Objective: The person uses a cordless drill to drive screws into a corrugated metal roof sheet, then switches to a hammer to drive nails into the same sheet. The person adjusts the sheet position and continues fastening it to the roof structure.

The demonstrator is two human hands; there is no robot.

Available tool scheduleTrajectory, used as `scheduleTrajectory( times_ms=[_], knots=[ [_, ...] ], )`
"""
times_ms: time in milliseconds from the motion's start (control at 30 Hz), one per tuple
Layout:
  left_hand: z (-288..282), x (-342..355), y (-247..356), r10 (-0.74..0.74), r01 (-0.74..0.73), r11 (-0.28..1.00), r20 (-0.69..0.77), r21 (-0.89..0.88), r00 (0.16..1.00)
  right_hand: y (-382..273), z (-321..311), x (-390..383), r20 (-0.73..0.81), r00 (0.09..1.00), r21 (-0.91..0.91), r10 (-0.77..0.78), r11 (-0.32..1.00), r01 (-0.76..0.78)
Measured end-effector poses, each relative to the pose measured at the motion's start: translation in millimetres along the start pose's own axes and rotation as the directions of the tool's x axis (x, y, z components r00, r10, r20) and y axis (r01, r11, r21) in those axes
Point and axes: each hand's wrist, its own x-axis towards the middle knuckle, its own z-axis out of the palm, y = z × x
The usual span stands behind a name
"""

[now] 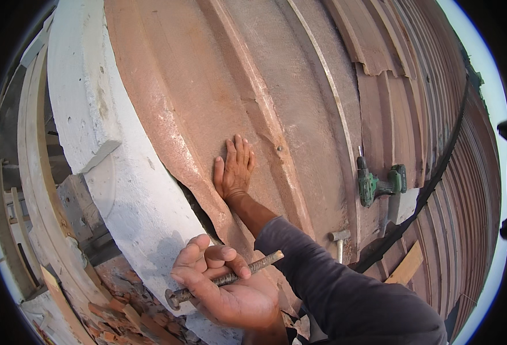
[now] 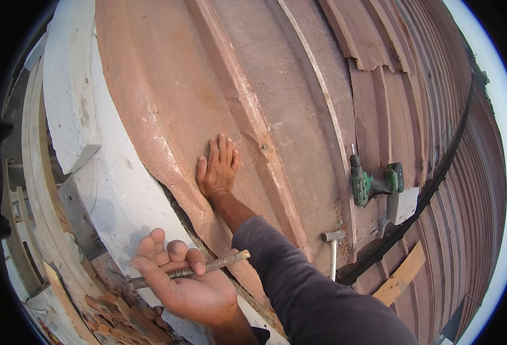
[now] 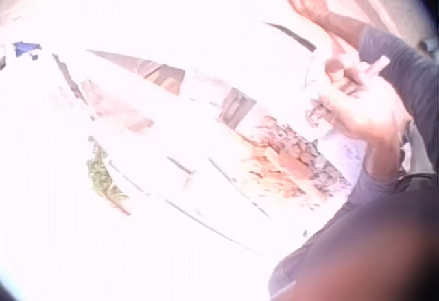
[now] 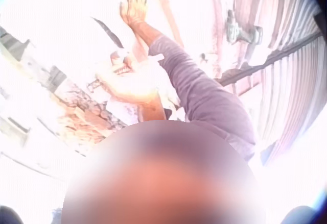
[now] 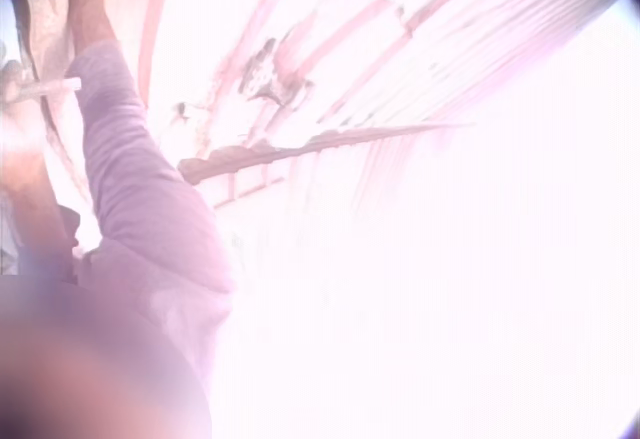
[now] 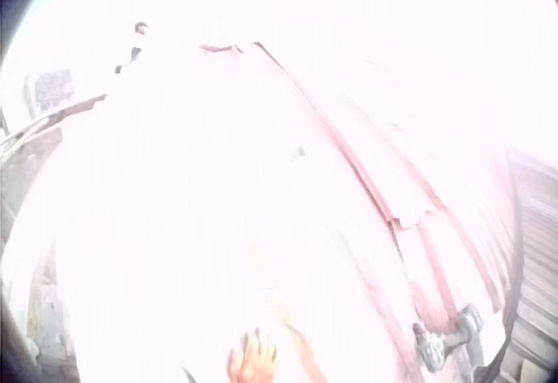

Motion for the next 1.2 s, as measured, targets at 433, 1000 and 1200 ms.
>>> scheduleTrajectory(
  times_ms=[433,1000,1200],
  knots=[
    [0,-2,-12,0.251,-0.253,0.968,0.085,0.006,0.964,28,-9,-33,0.048,0.99,0.133,-0.132,0.983,0.124],
    [-10,65,-27,0.503,-0.514,0.856,0.311,-0.052,0.806,220,-64,-400,0.003,0.914,-0.157,0.406,0.903,-0.4],
    [-1,106,-22,0.371,-0.355,0.926,0.46,-0.126,0.806,218,-87,-397,0.047,0.907,-0.037,0.419,0.908,-0.417]
  ],
)
